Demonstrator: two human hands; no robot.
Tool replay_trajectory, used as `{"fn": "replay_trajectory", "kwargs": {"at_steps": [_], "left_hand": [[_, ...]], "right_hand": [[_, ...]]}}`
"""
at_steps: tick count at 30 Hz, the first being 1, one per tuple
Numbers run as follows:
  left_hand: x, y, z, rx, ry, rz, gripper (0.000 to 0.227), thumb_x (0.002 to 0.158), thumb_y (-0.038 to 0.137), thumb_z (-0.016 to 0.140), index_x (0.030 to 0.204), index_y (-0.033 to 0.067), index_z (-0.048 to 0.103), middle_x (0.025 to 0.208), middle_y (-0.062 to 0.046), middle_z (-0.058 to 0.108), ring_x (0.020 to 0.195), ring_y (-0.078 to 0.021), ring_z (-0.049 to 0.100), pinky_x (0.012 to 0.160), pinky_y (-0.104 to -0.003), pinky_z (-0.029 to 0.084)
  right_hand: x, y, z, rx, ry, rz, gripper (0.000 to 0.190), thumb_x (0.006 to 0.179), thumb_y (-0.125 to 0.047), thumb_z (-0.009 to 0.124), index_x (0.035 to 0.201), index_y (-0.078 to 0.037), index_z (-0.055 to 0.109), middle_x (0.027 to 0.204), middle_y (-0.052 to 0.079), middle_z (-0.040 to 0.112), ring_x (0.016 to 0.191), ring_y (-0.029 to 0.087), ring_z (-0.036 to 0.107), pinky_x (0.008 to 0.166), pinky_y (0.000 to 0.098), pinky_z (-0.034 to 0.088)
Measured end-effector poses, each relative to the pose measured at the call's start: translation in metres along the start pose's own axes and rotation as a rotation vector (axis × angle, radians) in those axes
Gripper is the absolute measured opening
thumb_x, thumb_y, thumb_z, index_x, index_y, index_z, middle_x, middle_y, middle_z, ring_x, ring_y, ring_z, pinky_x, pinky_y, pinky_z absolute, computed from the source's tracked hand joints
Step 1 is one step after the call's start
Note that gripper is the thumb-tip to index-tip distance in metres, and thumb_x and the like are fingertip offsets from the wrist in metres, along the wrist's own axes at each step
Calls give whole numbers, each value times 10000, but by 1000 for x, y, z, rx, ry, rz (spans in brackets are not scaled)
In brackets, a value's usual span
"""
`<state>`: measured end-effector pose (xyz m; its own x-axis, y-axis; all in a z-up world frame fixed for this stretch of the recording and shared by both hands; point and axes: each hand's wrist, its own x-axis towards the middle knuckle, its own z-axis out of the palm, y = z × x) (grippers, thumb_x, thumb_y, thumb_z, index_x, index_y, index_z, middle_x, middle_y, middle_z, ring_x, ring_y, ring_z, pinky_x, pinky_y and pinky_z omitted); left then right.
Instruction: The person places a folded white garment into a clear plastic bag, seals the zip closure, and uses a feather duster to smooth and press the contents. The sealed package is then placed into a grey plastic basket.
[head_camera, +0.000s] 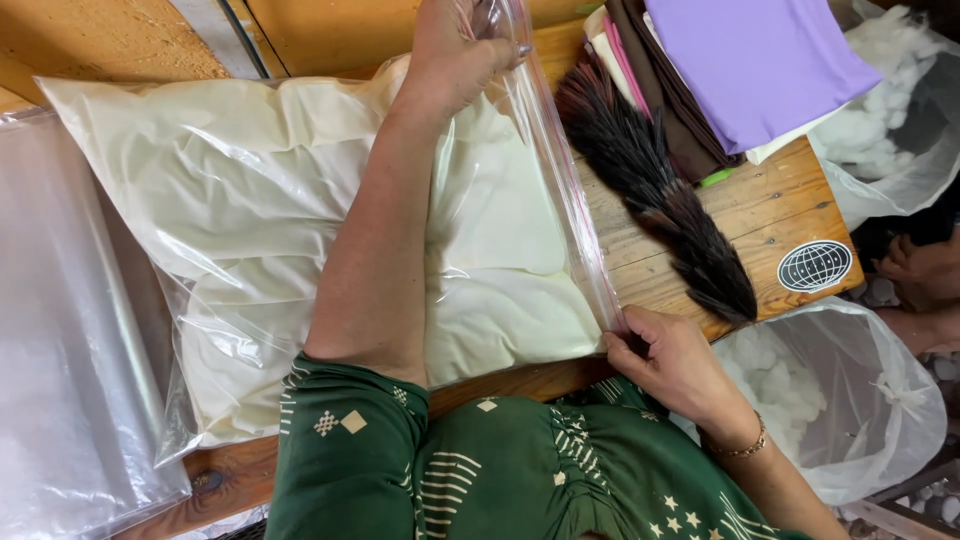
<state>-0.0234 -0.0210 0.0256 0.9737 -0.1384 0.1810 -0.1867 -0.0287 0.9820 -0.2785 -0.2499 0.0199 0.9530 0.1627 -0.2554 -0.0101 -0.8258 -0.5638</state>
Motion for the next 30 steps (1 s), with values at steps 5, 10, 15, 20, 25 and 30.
{"fn": "replay_trajectory", "kwargs": {"at_steps": [5,10,15,20,25,30], "left_hand": [[-6,10,0,-26,28,-91,367,695,-70,738,722,144,440,656,38,440,635,-71,514,596,-223,499],[0,-3,-2,-112,9,-57,417,648,-137,670,680,157,375,624,45,403,598,-65,477,537,-226,479],[-5,1,-15,-139,-113,-56,232,727,-34,725,778,121,561,779,-1,652,777,-120,700,576,-273,635],[-6,8,-26,-317,-122,-59,67,827,106,663,782,57,671,763,-57,720,686,-84,669,654,-198,559],[3,-6,-19,-321,-107,0,91,841,120,658,759,83,653,718,2,664,670,-74,639,675,-212,565],[9,-13,-21,-352,-54,11,109,843,144,651,785,74,591,697,-19,592,638,-142,677,637,-264,602]], "right_hand": [[-12,7,5,-19,4,57,259,826,-237,595,633,-124,464,534,-28,452,536,108,387,517,302,348],[-19,11,7,68,-12,4,263,890,-231,540,662,-112,489,567,-17,537,540,102,496,521,282,385],[-22,9,8,7,11,-56,262,893,-255,564,676,-115,517,568,-23,498,541,112,453,519,294,372],[-5,1,-27,-7,-168,20,225,826,-330,624,779,-118,678,672,-17,661,635,104,569,593,262,453],[57,-28,-62,126,11,-123,299,926,-244,476,1111,-38,592,861,46,685,745,120,651,634,231,539],[143,-83,-75,58,54,-199,384,958,-286,503,1223,-10,523,854,38,635,674,74,546,599,213,508]]}}
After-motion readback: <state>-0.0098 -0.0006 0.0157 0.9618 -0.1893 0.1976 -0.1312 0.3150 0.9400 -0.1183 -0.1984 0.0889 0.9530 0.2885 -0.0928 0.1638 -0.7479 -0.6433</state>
